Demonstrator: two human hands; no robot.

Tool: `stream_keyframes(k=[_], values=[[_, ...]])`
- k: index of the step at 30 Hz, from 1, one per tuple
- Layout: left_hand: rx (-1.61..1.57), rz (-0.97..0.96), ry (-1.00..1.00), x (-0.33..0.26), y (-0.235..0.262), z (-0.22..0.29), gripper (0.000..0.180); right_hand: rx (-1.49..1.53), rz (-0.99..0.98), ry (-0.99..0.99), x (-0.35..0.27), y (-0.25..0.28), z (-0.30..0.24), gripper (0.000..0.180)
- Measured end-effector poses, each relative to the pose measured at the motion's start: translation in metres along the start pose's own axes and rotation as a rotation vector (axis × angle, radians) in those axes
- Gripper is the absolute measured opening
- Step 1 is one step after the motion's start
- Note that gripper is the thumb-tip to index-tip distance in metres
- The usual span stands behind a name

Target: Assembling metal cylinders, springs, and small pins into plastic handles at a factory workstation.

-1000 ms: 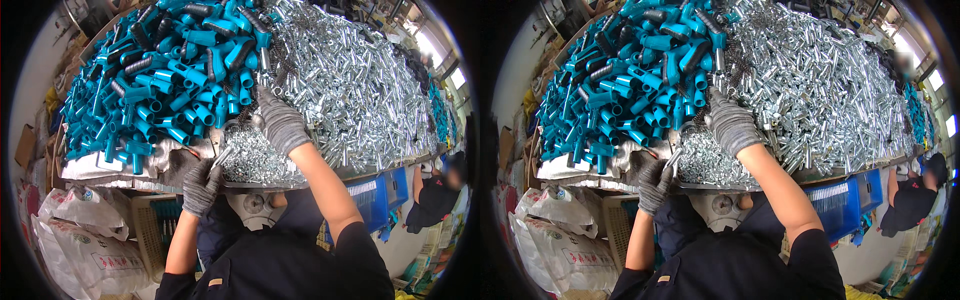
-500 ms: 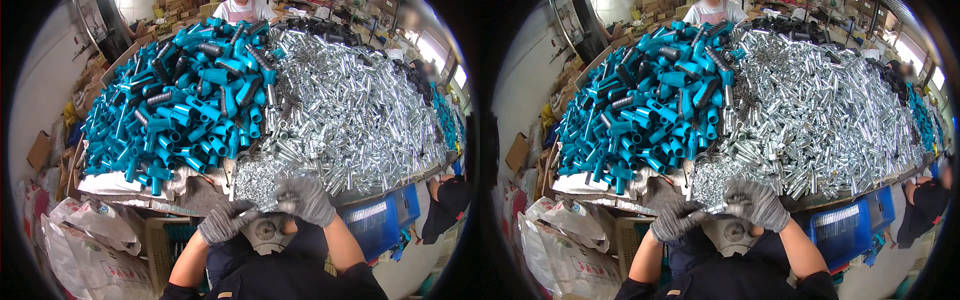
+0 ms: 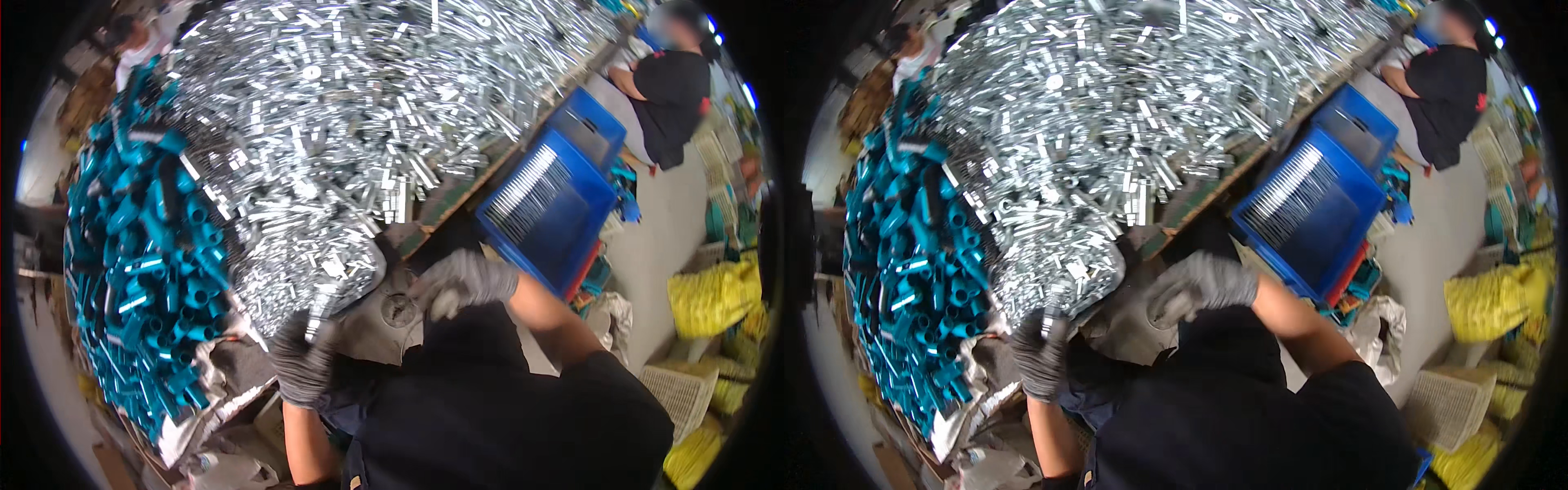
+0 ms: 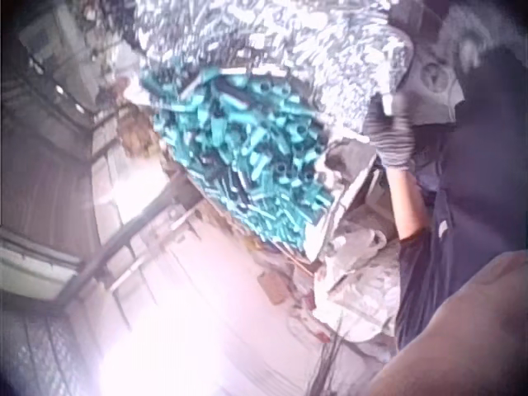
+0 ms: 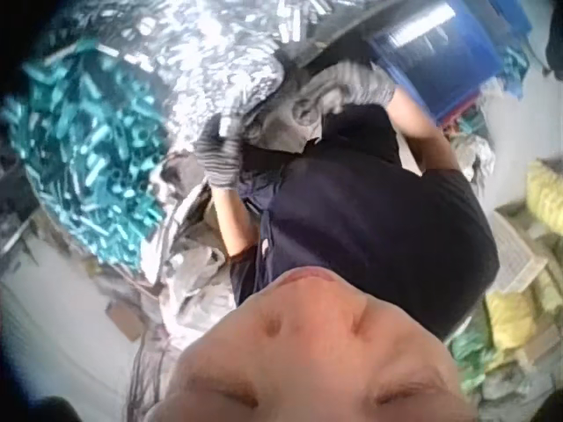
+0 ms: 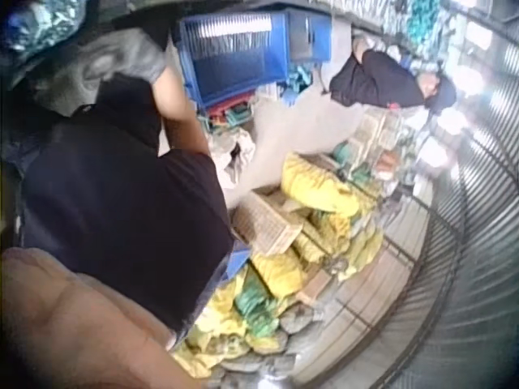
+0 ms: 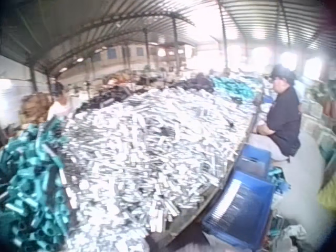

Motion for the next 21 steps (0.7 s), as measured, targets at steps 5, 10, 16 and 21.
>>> stream_keyframes(k=[5,10,16,21], values=[[-0.455,0.262,0.186,0.024,-0.009,-0.045,0.021,0.228,1.313,-0.256,-0.114,0.157,0.133,0.024],[-0.416,0.289,0.108,0.031,-0.017,-0.046,0.025,-1.010,1.106,-0.497,-0.143,0.220,0.234,0.014],[-0.413,0.245,0.133,0.036,-0.028,-0.041,0.022,-0.484,1.200,-0.453,-0.157,0.270,0.331,0.013],[-0.377,0.254,0.161,0.031,-0.025,-0.039,0.030,-0.669,0.985,-0.728,-0.123,0.248,0.264,0.013]])
Point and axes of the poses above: each hand's wrist, its own x-axis towards the middle knuckle, its own y-axis out of the back of the hand, z = x × y, the point moved 3 cm from there along x, towards the middle knuckle, and after that the axes turned 6 degrees about y, right-handed, at the moved point
